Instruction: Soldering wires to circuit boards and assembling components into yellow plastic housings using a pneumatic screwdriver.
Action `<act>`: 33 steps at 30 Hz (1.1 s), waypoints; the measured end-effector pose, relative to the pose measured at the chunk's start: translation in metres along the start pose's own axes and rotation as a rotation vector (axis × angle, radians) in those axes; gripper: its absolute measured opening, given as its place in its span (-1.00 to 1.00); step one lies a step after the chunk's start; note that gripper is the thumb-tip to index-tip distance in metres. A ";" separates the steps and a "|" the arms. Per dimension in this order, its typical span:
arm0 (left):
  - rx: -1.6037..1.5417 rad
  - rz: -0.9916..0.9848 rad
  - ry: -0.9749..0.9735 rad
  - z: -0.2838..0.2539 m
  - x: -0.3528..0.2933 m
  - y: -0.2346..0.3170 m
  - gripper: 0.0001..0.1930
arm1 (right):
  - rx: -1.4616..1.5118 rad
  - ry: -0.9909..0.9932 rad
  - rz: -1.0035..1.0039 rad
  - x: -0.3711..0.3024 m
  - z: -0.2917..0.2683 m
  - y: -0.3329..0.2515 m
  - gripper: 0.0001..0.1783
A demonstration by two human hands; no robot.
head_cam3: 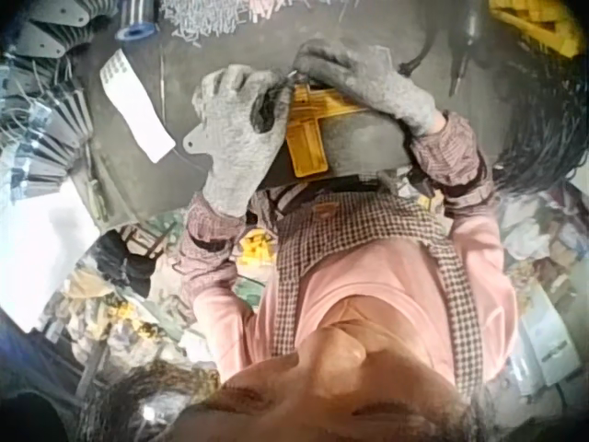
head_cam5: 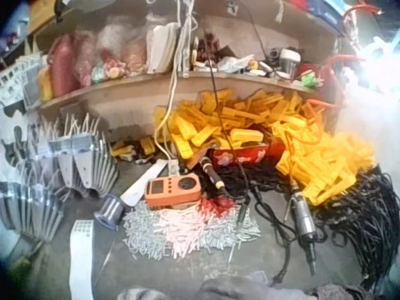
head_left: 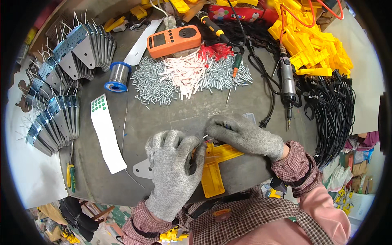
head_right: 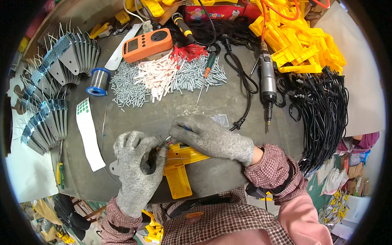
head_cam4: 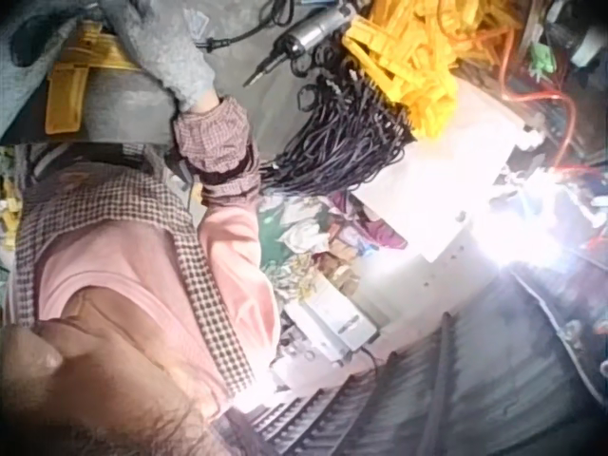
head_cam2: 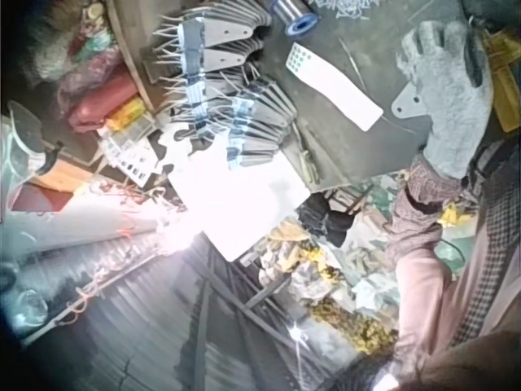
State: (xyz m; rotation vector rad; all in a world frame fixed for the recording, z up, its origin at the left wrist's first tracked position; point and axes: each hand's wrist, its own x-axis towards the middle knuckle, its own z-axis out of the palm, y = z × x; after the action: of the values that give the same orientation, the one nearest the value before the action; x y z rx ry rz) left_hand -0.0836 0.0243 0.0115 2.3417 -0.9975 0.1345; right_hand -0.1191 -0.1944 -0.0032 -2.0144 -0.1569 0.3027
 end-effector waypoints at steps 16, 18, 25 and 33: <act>-0.817 -0.320 -0.057 0.012 0.000 -0.009 -0.59 | 0.562 0.086 0.166 -0.001 0.005 0.003 -0.73; -0.821 -0.333 -0.081 0.011 0.001 -0.012 -0.58 | 0.618 0.049 0.149 0.002 0.001 -0.002 -0.77; -0.698 -0.229 -0.042 0.013 0.001 -0.016 -0.72 | 0.489 0.016 0.270 0.005 -0.001 -0.021 -0.86; -0.929 -0.483 -0.092 0.004 0.005 -0.003 -0.79 | 0.364 0.005 0.017 0.007 0.003 0.000 -0.89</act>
State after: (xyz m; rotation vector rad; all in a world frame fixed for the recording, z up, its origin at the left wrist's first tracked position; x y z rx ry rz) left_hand -0.0781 0.0205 0.0087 1.6415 -0.3570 -0.5215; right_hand -0.1134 -0.1900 -0.0058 -1.6560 -0.0752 0.3124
